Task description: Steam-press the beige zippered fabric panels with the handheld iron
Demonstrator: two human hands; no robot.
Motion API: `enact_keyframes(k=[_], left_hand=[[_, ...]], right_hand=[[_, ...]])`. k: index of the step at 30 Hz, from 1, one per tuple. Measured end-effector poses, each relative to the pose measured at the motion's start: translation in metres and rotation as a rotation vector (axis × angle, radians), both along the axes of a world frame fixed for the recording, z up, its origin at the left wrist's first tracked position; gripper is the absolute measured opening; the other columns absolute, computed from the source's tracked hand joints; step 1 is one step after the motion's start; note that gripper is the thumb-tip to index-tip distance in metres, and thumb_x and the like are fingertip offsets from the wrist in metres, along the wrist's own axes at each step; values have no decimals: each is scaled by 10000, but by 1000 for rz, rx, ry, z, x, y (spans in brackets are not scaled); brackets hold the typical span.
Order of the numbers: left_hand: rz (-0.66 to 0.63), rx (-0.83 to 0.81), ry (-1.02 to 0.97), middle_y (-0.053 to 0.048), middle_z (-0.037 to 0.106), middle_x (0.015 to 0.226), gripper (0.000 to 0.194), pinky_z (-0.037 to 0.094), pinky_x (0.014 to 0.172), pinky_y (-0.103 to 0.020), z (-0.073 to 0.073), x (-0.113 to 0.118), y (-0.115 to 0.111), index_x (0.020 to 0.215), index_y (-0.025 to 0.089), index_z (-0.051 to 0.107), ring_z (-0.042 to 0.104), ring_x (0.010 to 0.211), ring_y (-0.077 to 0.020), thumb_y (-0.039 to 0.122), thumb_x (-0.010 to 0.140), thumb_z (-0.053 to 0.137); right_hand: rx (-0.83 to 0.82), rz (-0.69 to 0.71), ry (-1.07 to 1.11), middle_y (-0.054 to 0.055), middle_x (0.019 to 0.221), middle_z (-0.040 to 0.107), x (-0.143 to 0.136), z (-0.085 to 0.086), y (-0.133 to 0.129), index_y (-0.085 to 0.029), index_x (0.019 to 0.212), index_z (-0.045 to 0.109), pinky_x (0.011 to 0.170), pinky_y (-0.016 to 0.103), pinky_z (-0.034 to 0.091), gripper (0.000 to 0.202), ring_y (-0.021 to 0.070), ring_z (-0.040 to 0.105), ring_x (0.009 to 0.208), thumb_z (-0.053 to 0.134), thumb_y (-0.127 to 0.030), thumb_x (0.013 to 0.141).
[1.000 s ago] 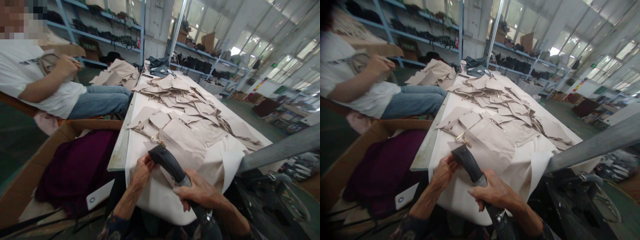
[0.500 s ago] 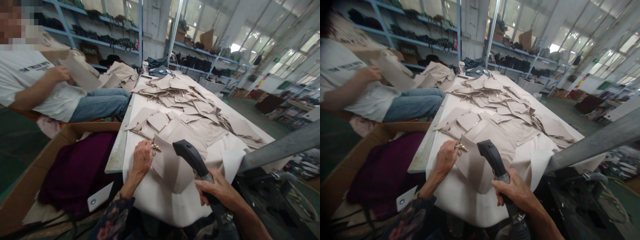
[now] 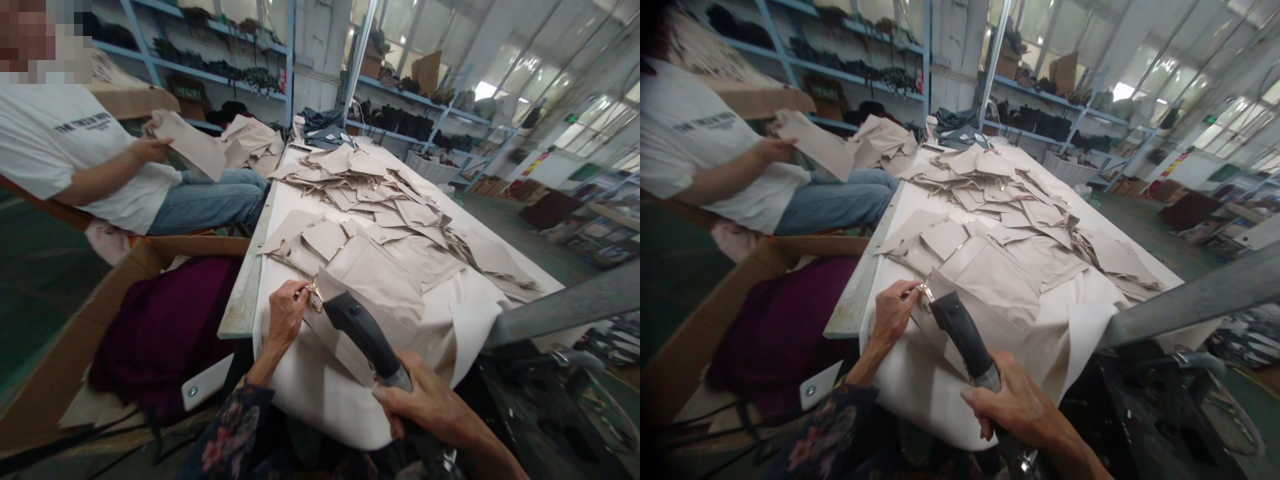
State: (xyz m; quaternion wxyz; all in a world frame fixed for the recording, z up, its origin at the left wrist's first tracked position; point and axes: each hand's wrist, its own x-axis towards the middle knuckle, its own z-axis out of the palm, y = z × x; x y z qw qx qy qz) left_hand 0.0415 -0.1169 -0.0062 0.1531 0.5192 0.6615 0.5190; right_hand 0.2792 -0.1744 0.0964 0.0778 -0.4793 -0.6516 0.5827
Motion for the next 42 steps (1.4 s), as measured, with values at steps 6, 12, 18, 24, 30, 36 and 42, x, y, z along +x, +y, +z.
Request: enact_keyframes(k=[6, 12, 18, 24, 30, 36, 42], left_hand=[[94, -92, -219, -23, 651, 616, 298, 433, 633, -245, -2, -10, 5, 630, 181, 614, 608, 621, -156, 352, 813, 452], [30, -80, -254, -10, 620, 589, 263, 446, 598, -227, -4, -11, 6, 653, 185, 579, 607, 589, -145, 327, 818, 431], [35, -55, -210, -14, 625, 598, 257, 440, 598, -228, -7, -11, 5, 676, 184, 595, 604, 596, -144, 306, 821, 421], [55, -66, -181, -19, 646, 628, 240, 445, 587, -224, -5, -10, 5, 703, 180, 608, 624, 613, -146, 311, 816, 443], [24, -101, -402, -8, 620, 604, 261, 473, 479, -219, 1, -4, 2, 771, 156, 600, 619, 495, -140, 366, 813, 452], [-258, -254, -714, -32, 632, 594, 339, 544, 550, -318, 4, 10, -12, 756, 137, 583, 643, 553, -192, 470, 769, 519], [-349, -279, -781, -1, 604, 560, 278, 511, 509, -276, -1, 35, -12, 607, 150, 552, 597, 512, -158, 403, 661, 654]], right_hand=[[-24, 20, -12, -39, 473, 555, -5, -4, -1, -148, 761, 518, 407, 169, 392, 100, 96, 509, 402, 554, -241, 768], [-56, 41, -3, -34, 470, 560, -9, -8, 5, -151, 749, 517, 409, 180, 392, 108, 105, 514, 407, 552, -251, 769], [-88, 62, -17, -27, 481, 557, -22, -15, 14, -151, 716, 518, 457, 192, 443, 137, 104, 530, 430, 549, -265, 785], [-43, 34, 77, -31, 481, 552, -18, -7, 19, -146, 739, 519, 449, 196, 454, 143, 95, 519, 415, 556, -271, 798], [11, -30, 123, -33, 478, 558, 4, -3, 21, -151, 741, 510, 441, 212, 466, 153, 105, 533, 413, 563, -279, 806], [-22, -25, 203, -37, 483, 558, 2, -21, 31, -161, 728, 515, 469, 241, 487, 165, 105, 520, 411, 569, -298, 804], [-32, -22, 311, -38, 495, 545, 1, -20, 48, -166, 693, 506, 472, 246, 498, 204, 106, 526, 417, 588, -324, 793]])
